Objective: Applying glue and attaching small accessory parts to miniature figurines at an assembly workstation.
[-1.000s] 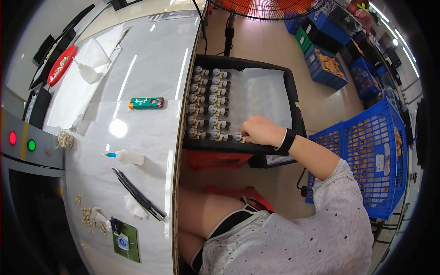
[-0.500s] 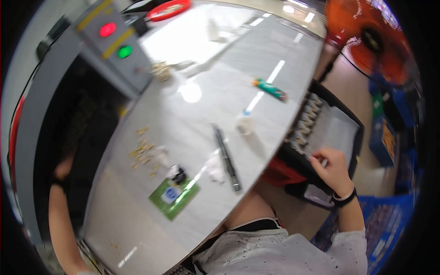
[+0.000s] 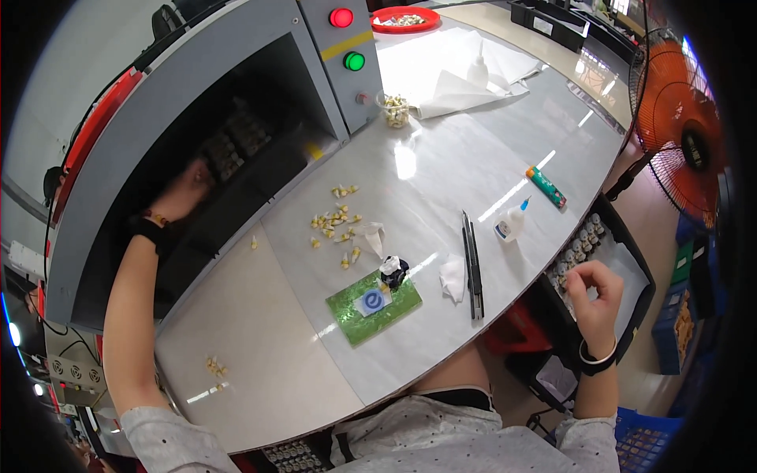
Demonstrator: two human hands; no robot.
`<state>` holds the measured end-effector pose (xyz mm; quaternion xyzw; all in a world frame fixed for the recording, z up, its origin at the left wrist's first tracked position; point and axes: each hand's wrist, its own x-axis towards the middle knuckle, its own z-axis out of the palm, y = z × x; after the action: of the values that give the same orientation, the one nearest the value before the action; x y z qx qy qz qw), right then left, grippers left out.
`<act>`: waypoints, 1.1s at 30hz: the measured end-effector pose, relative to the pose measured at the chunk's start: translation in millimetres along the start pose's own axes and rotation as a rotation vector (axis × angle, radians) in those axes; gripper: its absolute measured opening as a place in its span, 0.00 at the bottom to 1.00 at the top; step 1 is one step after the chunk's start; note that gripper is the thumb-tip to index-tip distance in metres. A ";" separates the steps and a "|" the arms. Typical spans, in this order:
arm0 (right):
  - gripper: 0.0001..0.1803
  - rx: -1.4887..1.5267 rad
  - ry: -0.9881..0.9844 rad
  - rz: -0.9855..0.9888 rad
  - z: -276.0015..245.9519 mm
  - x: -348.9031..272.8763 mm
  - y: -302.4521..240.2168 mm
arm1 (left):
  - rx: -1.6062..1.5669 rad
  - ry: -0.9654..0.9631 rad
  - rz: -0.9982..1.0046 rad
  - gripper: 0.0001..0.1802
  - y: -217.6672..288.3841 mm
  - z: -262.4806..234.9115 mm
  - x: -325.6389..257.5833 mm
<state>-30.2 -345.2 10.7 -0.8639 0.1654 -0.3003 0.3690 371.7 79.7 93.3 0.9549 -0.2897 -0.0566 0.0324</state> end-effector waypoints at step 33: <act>0.23 1.269 -0.504 0.301 107.8 -71.3 -99.4 | -2.522 -0.163 0.057 0.34 255.5 133.3 -229.8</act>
<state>-9.3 -184.1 -3.4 -0.4924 -0.0148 -0.0749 0.8670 24.6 -8.4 5.9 0.2480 -0.0562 -0.3508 0.9013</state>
